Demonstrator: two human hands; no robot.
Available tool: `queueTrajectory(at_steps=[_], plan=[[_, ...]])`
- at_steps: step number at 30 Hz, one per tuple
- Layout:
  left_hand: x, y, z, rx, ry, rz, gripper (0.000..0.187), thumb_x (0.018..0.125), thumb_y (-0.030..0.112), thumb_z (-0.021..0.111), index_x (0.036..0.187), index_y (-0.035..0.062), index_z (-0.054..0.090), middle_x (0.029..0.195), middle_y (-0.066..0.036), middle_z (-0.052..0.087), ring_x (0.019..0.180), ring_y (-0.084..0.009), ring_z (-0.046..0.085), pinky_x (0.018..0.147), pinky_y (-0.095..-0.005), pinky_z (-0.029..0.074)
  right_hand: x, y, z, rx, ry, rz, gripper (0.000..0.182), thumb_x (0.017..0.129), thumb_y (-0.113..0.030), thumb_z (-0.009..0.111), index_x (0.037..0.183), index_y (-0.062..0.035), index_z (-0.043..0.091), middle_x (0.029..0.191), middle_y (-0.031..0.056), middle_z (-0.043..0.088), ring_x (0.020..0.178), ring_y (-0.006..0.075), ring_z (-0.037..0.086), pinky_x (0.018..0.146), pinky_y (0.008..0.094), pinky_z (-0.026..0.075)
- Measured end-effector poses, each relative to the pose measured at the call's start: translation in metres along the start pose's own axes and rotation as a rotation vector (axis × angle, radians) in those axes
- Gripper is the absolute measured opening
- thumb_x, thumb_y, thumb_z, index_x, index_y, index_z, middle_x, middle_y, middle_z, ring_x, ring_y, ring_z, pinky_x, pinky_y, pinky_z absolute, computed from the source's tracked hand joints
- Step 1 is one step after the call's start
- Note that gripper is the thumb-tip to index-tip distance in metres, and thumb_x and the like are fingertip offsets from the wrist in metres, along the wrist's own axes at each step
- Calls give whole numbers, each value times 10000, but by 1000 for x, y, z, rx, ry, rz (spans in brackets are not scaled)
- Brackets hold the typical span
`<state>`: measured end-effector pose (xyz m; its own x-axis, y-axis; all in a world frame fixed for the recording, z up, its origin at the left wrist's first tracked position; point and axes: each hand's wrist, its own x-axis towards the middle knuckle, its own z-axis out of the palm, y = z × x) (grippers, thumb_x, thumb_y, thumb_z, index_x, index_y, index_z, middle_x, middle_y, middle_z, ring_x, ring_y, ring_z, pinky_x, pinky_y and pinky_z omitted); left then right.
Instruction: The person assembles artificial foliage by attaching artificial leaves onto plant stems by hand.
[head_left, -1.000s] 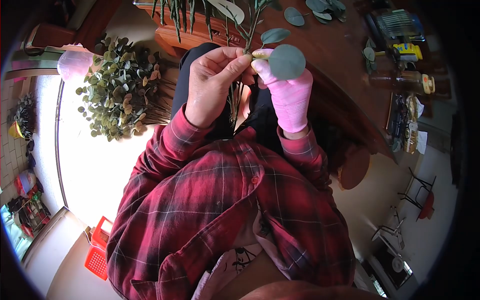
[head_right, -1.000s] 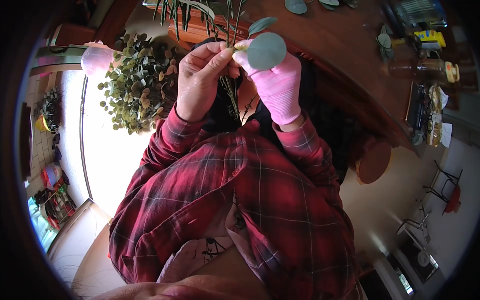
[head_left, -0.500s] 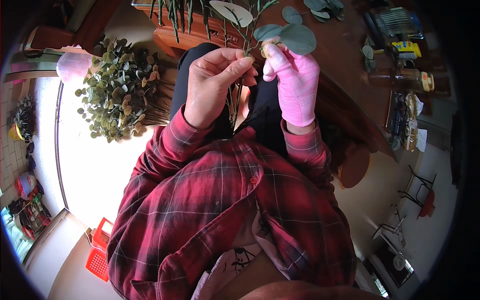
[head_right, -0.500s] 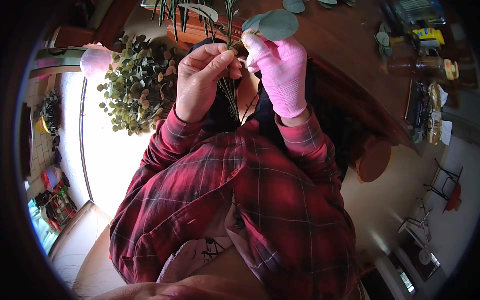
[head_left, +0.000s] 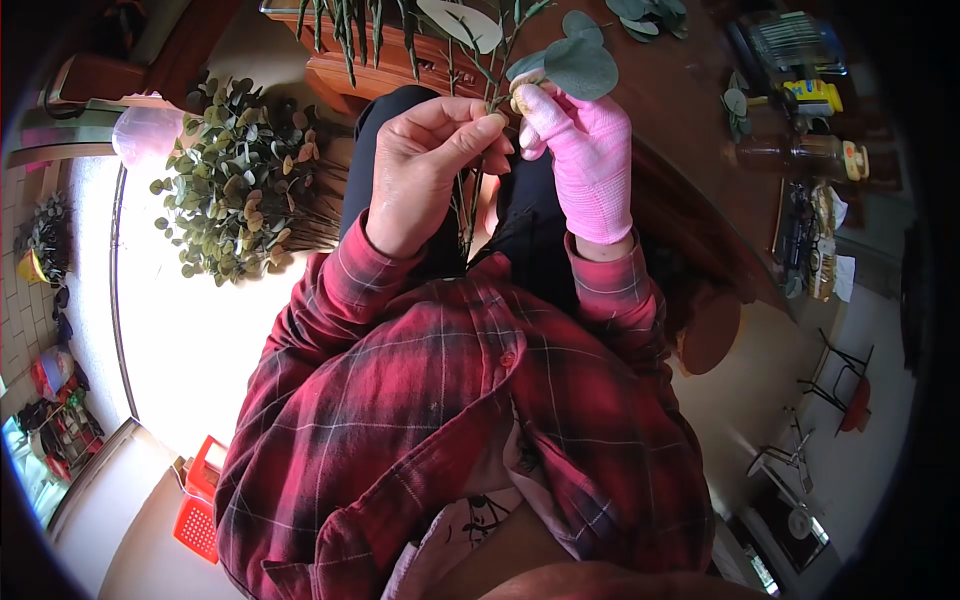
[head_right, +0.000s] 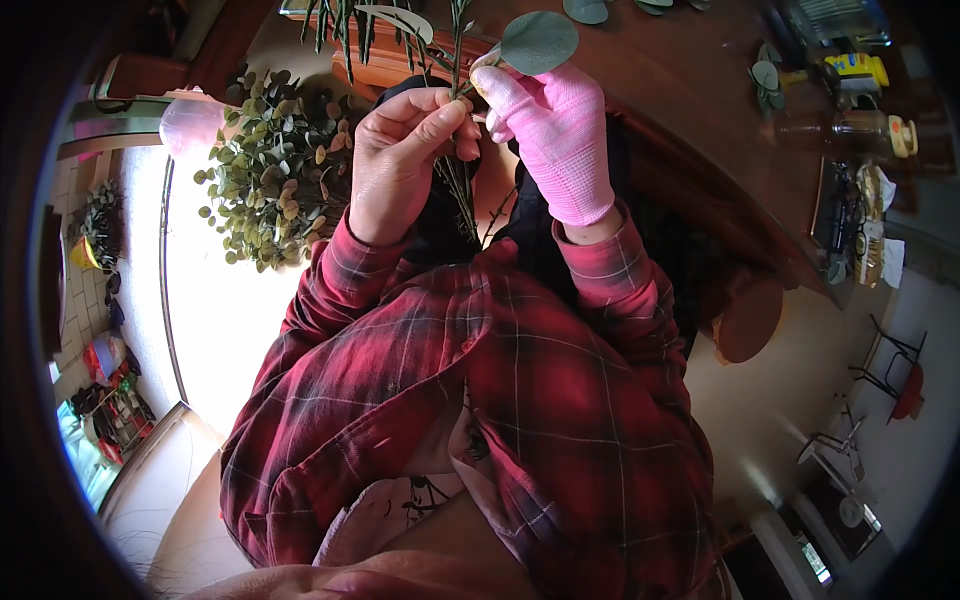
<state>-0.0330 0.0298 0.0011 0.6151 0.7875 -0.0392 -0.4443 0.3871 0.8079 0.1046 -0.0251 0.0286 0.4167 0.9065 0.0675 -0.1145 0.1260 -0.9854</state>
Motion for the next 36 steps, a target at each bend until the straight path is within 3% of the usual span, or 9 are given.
queueTrajectory(at_steps=[10,22,36], plan=[[0,2,-1,30,-11,-21,112,887,84,608,904,-26,624,761,-78,654,666,-110,621,644,-214,504,3,-2,-1,8,-19,17,105,865,-79,623,928,5,624,674,1,580,554,31,510,500,180,410],[-1,3,-1,50,-31,-40,114,895,86,596,904,-26,619,754,-79,649,631,-103,611,608,-208,489,9,-11,-10,-193,-156,21,114,880,-101,594,923,2,613,663,-4,540,543,45,466,494,195,374],[1,1,-9,-123,-107,-81,151,917,100,560,1008,-14,601,822,-103,651,651,-145,630,583,-259,529,2,-7,-5,-27,-114,78,128,864,-123,629,925,-11,630,679,-7,577,550,30,507,499,173,407]])
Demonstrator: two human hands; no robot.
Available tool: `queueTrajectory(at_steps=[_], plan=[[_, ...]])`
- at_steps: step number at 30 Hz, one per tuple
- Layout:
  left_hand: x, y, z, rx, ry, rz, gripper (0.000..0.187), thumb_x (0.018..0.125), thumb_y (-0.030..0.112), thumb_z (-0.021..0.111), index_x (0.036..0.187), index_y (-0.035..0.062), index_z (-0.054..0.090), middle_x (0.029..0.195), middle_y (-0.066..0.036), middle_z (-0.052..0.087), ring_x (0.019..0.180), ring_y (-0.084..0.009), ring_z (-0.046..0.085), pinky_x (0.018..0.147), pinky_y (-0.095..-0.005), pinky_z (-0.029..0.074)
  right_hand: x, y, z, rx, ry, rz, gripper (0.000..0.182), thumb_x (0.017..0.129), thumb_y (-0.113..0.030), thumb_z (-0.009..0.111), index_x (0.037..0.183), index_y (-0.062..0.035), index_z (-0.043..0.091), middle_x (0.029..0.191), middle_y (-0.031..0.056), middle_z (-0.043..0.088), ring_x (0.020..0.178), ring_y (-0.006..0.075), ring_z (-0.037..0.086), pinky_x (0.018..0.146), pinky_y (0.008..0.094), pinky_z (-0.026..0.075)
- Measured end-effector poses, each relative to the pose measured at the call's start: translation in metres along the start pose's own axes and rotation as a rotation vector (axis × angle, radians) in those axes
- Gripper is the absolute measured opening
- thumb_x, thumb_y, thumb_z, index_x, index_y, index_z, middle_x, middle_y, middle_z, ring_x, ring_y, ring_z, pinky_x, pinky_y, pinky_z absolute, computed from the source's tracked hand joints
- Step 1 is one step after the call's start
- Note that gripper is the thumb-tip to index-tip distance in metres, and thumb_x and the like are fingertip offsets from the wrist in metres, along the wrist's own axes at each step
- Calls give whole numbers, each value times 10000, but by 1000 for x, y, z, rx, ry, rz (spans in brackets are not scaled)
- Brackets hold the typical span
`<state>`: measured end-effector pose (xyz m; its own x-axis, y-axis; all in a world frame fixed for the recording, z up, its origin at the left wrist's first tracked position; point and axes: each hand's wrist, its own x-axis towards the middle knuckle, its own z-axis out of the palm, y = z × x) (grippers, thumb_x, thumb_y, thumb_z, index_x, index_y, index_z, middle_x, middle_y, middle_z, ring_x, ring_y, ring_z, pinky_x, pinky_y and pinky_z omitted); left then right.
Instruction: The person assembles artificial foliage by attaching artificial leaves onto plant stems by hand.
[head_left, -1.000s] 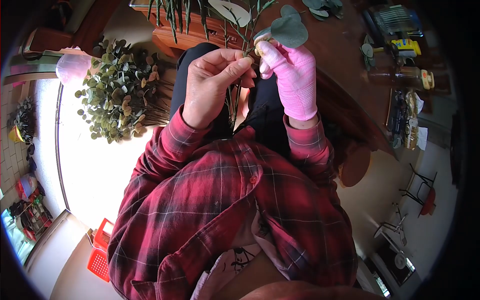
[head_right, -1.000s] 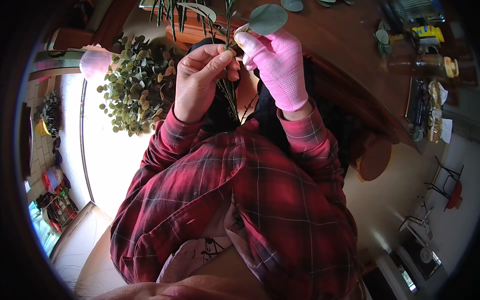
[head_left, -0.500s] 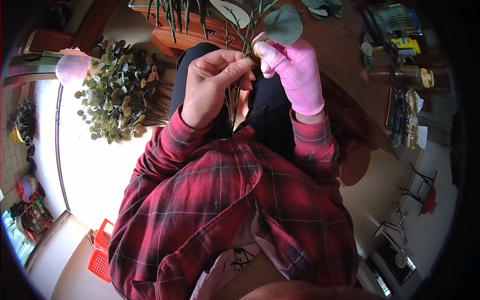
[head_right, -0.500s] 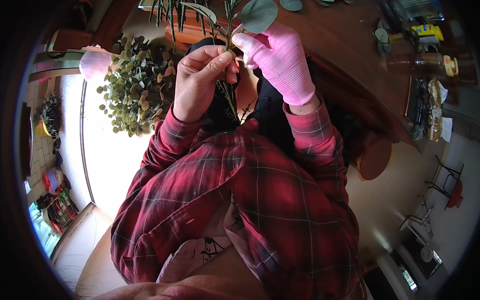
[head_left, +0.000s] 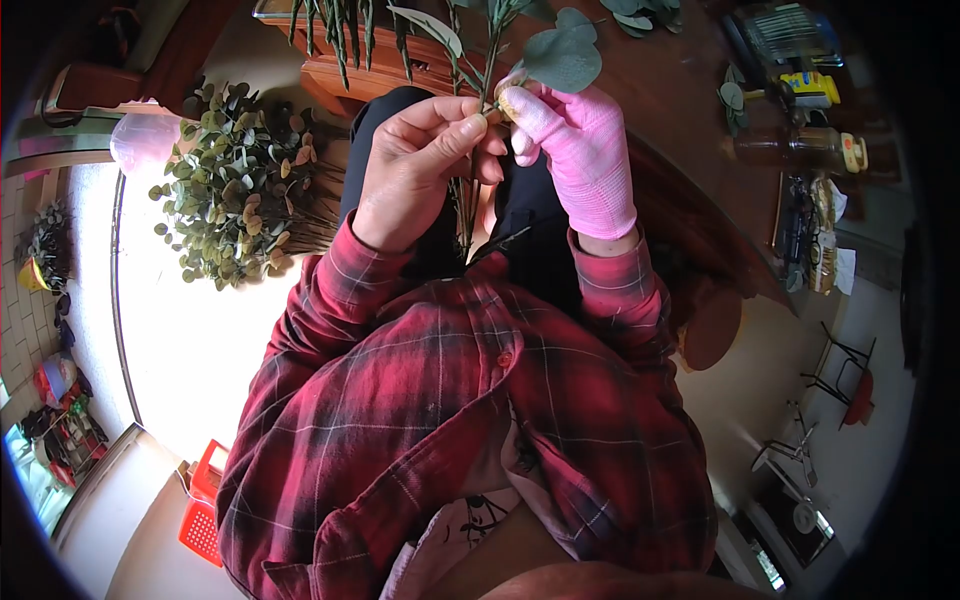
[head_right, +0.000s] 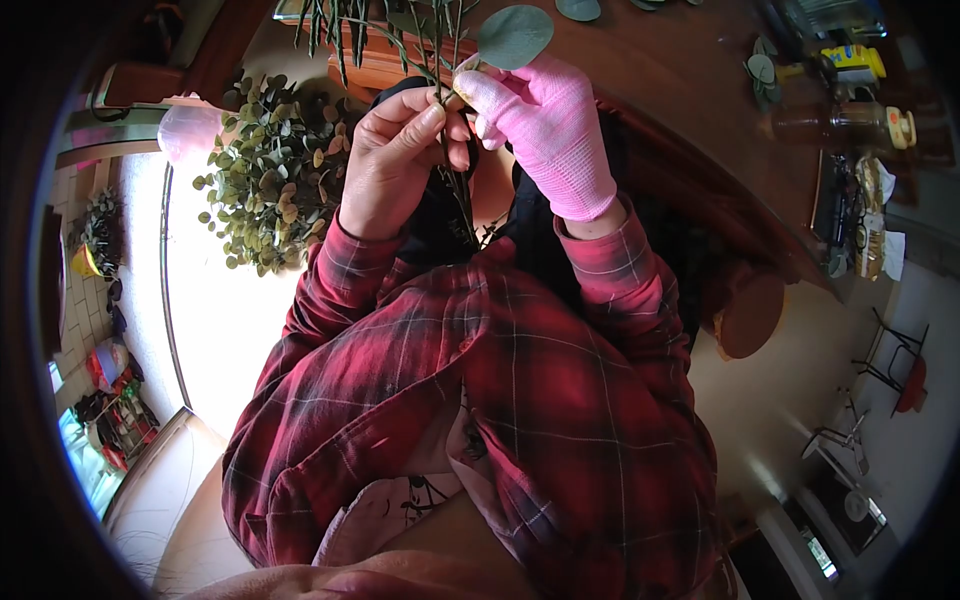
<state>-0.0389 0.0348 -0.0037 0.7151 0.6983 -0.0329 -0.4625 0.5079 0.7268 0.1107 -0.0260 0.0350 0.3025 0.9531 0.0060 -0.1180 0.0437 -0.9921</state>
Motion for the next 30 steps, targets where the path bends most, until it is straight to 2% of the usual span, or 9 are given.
queueTrajectory(at_steps=[8,17,26,29,30], plan=[[2,-4,-8,-189,-37,-59,141,913,81,556,1022,6,603,815,-98,643,612,-137,611,577,-272,530,-2,4,1,84,12,80,143,876,-127,609,939,1,626,668,4,571,560,45,514,520,185,418],[2,-3,-7,-211,-29,-72,140,911,76,557,1023,7,605,810,-107,639,604,-135,606,582,-272,527,-2,2,2,82,0,93,149,881,-122,601,956,4,624,666,6,568,560,46,511,521,185,416],[2,-4,-4,-195,-37,-54,141,917,78,545,1019,-6,594,800,-113,633,602,-146,614,436,-315,539,-4,1,4,31,33,20,125,865,-91,618,937,11,632,671,9,587,560,43,524,501,177,417],[0,-2,-1,-138,-28,-55,137,921,95,543,1004,13,615,816,-99,634,610,-147,567,575,-244,467,-6,0,5,3,42,-23,115,862,-81,618,931,10,635,668,7,590,557,41,525,501,176,416],[0,-2,-1,-127,-26,-51,136,919,92,546,1004,12,614,815,-102,635,611,-147,568,577,-244,467,-6,1,6,-5,51,-44,110,861,-76,617,929,9,635,667,6,590,553,41,524,501,176,415]])
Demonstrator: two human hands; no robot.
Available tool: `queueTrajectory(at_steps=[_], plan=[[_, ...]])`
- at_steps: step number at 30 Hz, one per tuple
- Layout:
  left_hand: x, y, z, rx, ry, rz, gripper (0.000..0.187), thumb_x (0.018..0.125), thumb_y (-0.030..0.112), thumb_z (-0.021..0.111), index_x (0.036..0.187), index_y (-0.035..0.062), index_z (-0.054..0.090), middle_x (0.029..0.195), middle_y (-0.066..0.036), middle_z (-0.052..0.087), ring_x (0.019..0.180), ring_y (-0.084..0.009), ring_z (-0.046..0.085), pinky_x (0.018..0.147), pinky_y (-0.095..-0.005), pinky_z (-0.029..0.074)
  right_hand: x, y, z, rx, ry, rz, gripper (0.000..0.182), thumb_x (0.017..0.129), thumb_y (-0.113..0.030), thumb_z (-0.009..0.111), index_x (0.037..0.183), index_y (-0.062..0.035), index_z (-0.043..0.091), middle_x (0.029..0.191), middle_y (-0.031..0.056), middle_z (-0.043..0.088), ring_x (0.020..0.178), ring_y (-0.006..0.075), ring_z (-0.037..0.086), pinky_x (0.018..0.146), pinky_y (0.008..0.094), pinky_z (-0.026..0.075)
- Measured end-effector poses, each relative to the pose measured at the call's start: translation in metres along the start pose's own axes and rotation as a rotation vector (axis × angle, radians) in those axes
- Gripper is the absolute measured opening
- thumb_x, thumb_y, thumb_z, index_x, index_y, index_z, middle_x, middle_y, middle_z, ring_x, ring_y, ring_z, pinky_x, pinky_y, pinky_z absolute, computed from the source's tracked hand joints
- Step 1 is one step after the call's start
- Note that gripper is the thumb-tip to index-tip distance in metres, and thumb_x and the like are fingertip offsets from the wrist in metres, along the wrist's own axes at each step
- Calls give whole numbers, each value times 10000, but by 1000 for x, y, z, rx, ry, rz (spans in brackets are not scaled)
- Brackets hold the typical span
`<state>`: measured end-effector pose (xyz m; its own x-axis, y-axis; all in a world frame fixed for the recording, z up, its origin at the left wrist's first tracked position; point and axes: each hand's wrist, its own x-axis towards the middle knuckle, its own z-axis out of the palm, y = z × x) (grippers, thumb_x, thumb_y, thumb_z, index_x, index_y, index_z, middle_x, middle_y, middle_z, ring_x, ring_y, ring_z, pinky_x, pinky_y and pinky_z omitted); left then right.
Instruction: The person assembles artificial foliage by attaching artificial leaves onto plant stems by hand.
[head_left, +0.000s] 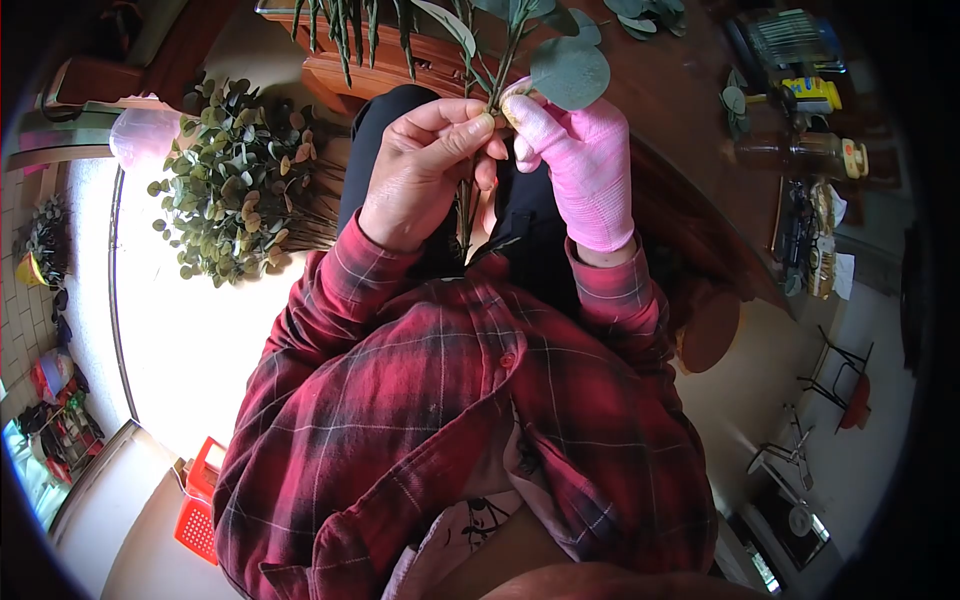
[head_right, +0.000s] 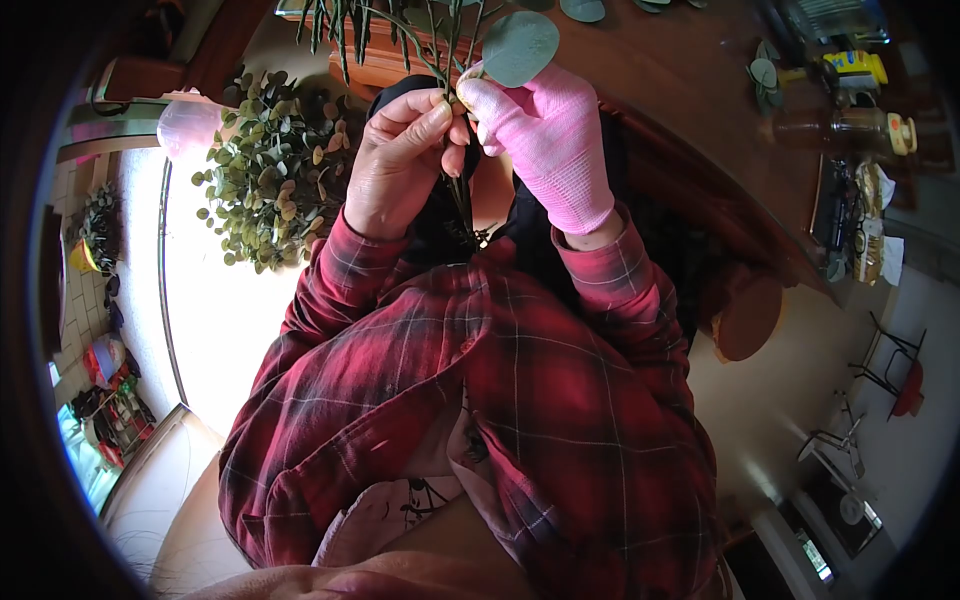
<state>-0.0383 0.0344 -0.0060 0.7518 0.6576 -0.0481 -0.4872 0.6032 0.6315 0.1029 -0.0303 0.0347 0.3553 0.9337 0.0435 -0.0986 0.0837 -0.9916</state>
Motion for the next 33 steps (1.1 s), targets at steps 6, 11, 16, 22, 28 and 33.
queueTrajectory(at_steps=[6,11,16,22,28,33], plan=[[1,-2,6,46,47,46,132,908,72,560,979,-32,598,782,-114,629,586,-132,603,398,-288,524,-4,-1,5,-38,62,-17,95,858,-60,610,923,6,630,660,7,587,536,37,516,494,179,411],[-1,-2,8,123,91,83,117,898,56,571,968,-33,599,768,-103,638,569,-126,599,408,-269,516,-5,0,4,-80,67,-17,99,858,-64,612,928,5,626,659,7,588,532,36,514,487,180,411],[-2,-4,5,161,87,86,119,898,54,570,987,-2,624,805,-125,652,609,-157,582,574,-251,480,-7,2,7,-66,92,-12,111,864,-90,623,922,3,608,632,-4,552,530,42,480,487,193,380],[-2,-6,6,172,89,110,111,894,44,572,976,-8,626,804,-128,654,619,-163,591,578,-252,485,-9,4,8,-72,98,-15,111,865,-92,624,923,2,610,635,-3,552,530,41,474,487,193,378],[-1,-8,7,190,68,91,131,907,61,562,990,-31,605,803,-119,653,623,-149,614,524,-231,503,-9,7,3,-37,92,-5,114,866,-97,623,921,2,614,648,-5,558,536,40,476,488,191,372],[-3,-7,5,121,37,38,157,923,80,539,1028,-27,586,820,-111,652,657,-146,633,486,-246,527,-9,6,-2,19,65,36,104,865,-65,609,928,15,627,684,14,601,534,39,510,484,179,406]])
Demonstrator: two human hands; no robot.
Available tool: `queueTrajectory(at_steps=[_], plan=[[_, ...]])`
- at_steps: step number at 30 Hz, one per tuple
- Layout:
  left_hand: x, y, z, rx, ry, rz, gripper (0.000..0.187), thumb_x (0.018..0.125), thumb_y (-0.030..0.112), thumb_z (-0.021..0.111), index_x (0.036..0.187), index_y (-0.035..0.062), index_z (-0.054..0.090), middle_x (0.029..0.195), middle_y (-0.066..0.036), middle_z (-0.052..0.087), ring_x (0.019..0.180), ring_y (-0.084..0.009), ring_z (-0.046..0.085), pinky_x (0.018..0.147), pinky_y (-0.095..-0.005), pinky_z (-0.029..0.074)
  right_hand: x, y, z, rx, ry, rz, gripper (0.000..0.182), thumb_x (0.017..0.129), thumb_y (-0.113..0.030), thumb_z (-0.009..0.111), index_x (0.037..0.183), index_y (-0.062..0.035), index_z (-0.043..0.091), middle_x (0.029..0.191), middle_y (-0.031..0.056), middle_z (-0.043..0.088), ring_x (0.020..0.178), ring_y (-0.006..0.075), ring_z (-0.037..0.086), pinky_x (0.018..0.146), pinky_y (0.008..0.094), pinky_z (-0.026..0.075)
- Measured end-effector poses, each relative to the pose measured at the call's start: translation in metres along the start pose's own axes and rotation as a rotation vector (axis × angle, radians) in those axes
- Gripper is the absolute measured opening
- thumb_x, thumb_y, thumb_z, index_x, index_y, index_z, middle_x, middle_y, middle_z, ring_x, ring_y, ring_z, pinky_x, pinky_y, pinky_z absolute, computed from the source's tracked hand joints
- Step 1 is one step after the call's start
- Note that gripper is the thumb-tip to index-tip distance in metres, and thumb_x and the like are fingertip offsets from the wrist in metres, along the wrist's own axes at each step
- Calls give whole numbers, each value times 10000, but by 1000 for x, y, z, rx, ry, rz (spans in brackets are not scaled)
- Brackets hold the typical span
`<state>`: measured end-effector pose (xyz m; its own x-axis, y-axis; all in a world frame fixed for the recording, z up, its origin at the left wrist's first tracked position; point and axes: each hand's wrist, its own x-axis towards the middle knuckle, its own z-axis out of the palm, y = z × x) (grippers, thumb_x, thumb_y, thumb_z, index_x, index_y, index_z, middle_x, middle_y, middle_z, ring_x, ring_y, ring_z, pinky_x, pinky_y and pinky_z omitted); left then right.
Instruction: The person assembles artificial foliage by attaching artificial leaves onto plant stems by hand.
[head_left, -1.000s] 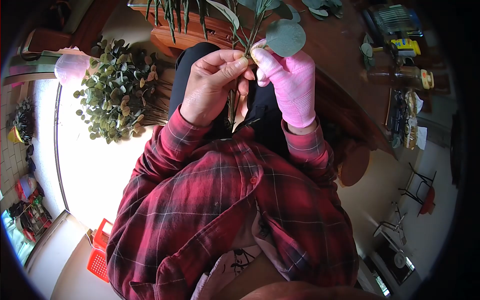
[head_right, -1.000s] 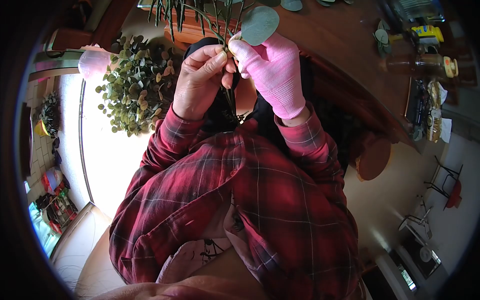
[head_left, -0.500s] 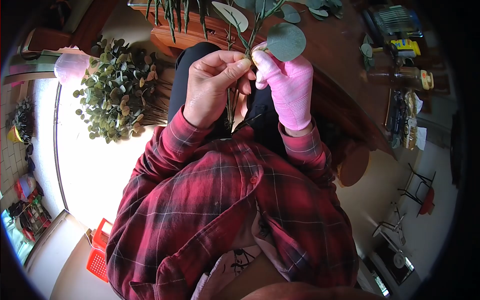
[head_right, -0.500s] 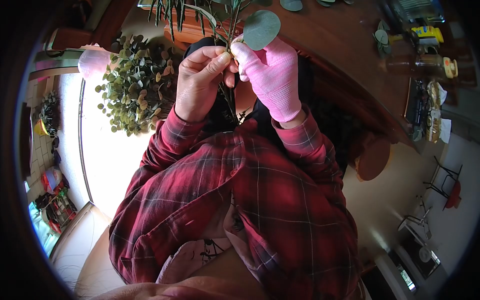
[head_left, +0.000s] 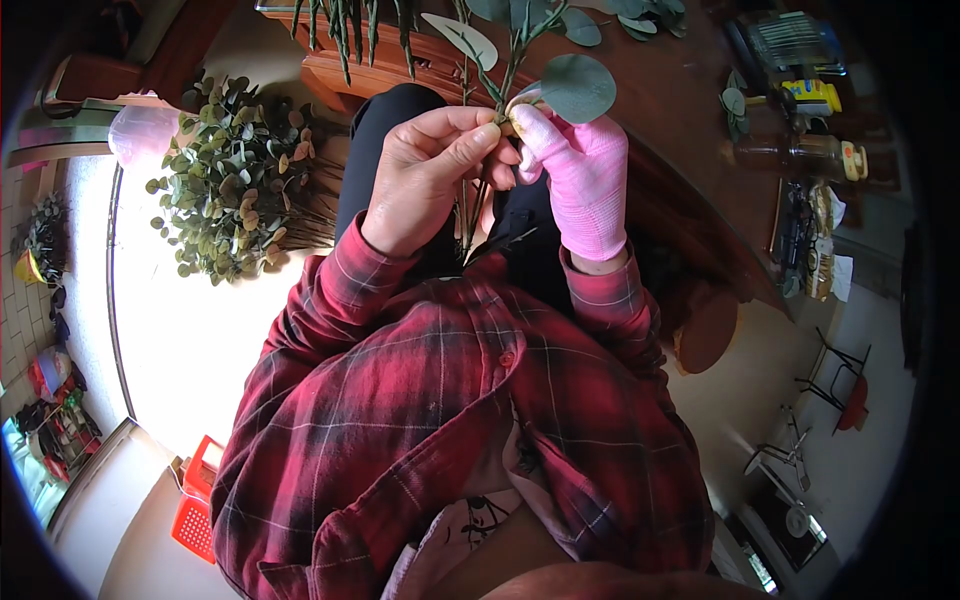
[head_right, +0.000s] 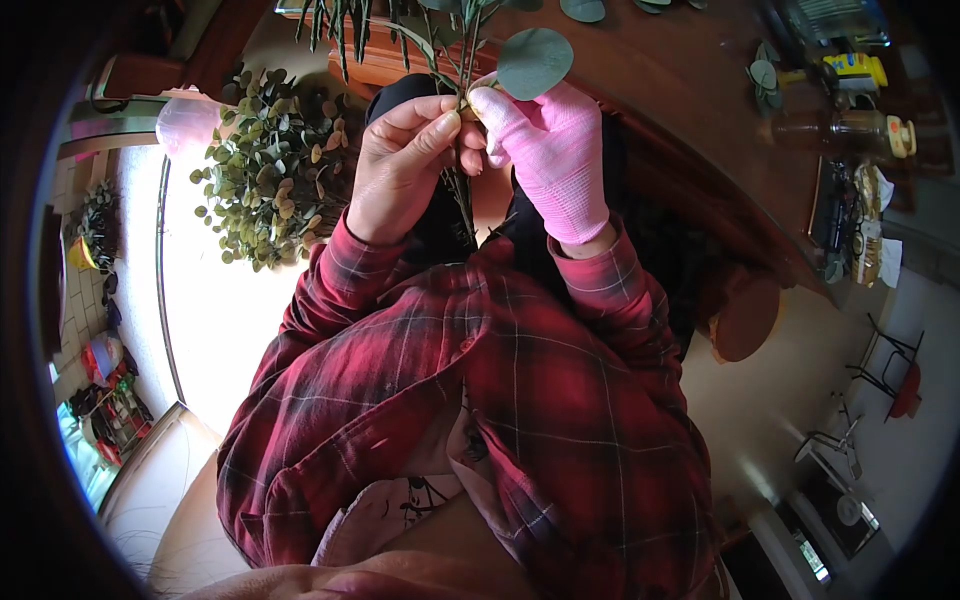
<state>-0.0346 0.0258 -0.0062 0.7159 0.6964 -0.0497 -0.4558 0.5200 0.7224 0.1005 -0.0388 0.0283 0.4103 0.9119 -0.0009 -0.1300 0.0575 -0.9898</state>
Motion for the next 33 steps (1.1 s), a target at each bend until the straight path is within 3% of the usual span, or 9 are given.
queueTrajectory(at_steps=[2,5,16,33], plan=[[0,0,-3,-40,-17,-19,157,927,81,532,1034,-21,584,821,-110,651,669,-148,637,481,-257,533,1,1,-2,6,-23,28,111,872,-71,599,936,16,627,690,15,601,536,39,511,486,179,407],[0,0,-9,-74,-49,-61,168,929,96,530,1042,-9,596,852,-121,648,686,-166,607,653,-275,504,3,0,-5,14,-61,75,121,882,-76,584,952,15,624,695,13,599,544,38,514,493,178,410],[1,-1,-8,-114,-50,-86,160,930,120,535,1029,10,596,821,-106,646,648,-146,581,606,-256,471,5,-1,-4,-91,-45,-13,116,888,-86,589,948,9,617,671,-3,569,536,30,495,490,182,393],[1,-3,-4,-66,9,-55,156,927,131,545,979,-5,602,801,-91,644,624,-127,571,584,-244,464,-3,4,8,-3,61,-30,103,870,-54,599,944,18,607,674,2,573,530,32,492,486,180,393]])
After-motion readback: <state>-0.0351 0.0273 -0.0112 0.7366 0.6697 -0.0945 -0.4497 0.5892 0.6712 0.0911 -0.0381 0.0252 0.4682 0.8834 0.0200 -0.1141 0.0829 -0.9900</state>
